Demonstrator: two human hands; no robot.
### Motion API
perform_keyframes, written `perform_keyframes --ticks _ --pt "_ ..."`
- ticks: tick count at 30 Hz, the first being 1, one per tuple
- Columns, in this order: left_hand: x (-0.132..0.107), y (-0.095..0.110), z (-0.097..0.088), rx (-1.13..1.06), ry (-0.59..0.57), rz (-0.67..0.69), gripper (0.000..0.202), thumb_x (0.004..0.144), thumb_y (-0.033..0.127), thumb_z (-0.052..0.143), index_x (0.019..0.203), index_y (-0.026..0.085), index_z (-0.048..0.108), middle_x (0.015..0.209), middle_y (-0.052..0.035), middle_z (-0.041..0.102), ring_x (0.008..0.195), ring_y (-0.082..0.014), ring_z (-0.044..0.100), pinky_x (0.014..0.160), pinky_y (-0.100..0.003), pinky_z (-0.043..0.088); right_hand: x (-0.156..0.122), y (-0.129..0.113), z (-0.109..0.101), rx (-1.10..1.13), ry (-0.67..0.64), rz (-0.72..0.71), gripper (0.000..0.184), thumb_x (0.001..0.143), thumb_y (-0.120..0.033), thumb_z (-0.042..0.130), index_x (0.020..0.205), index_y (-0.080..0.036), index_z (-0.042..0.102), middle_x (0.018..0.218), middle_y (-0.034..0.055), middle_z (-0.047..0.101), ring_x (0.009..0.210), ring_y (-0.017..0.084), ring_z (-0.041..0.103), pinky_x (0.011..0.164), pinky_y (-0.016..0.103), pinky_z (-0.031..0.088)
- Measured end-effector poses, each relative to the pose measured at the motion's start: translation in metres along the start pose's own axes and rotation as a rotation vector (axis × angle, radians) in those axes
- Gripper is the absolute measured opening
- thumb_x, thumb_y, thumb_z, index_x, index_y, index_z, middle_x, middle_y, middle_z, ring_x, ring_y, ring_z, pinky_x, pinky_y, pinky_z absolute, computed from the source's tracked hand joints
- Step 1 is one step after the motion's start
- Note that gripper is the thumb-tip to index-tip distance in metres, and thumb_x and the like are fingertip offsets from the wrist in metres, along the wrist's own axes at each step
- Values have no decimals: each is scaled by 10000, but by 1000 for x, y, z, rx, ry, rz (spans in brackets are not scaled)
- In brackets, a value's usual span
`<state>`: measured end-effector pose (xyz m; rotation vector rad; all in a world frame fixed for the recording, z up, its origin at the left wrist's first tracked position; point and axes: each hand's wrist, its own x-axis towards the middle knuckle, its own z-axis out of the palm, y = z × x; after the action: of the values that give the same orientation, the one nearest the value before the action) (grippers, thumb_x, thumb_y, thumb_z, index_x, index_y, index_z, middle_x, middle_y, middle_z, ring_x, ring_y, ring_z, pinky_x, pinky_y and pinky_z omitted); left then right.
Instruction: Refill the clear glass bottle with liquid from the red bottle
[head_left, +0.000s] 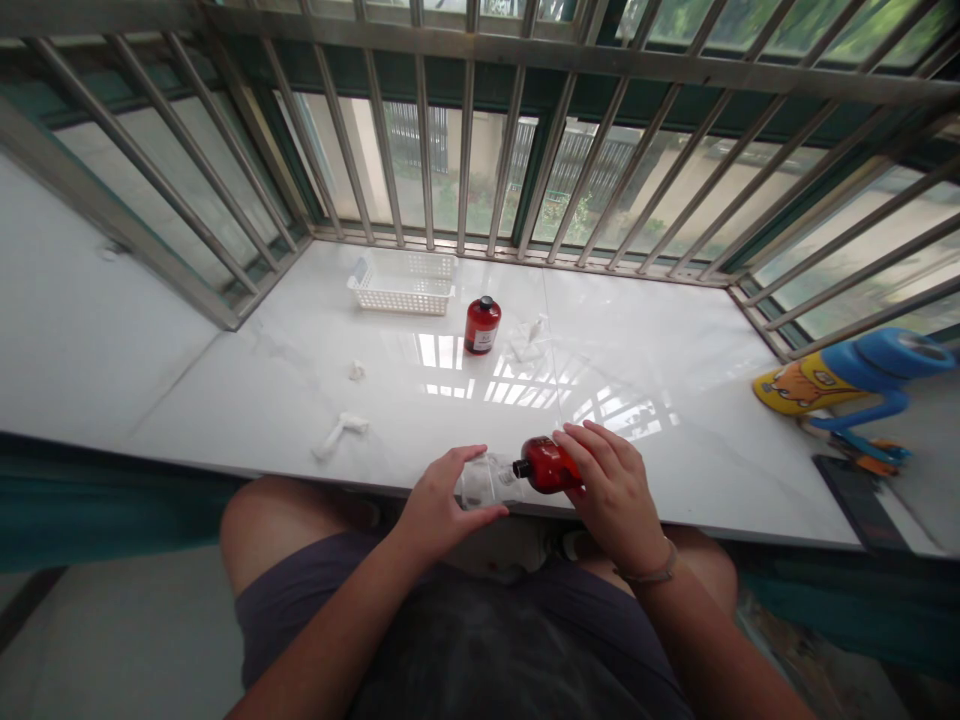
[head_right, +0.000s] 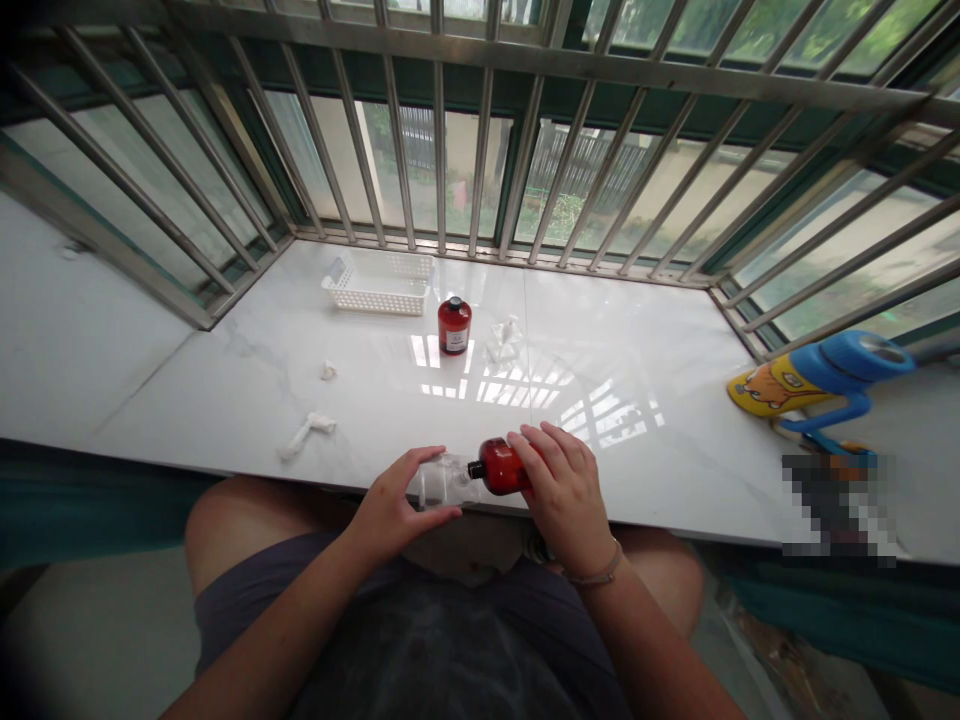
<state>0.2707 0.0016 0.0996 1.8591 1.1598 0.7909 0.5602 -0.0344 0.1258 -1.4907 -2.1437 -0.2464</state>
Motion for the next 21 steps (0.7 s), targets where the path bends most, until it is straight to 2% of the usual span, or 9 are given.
perform_keyframes --ticks 11,21 --pt "0 -1 2 -10 19 -10 780 761 412 1001 1433 284 627 1423 -84 732 1348 -325 700 1194 -517 553 -1 1 2 3 -1 0 669 1028 -152 650 1649 -333 478 1488 100 690 1414 369 598 1178 602 476" --pt "0 0 2 -33 2 -25 786 756 395 1007 1429 271 620 1436 -94 724 1358 -321 690 1207 -521 538 -3 2 3 -2 -12 -4 659 1009 -131 666 1625 -299 502 1500 111 682 1424 372 586 1187 609 471"
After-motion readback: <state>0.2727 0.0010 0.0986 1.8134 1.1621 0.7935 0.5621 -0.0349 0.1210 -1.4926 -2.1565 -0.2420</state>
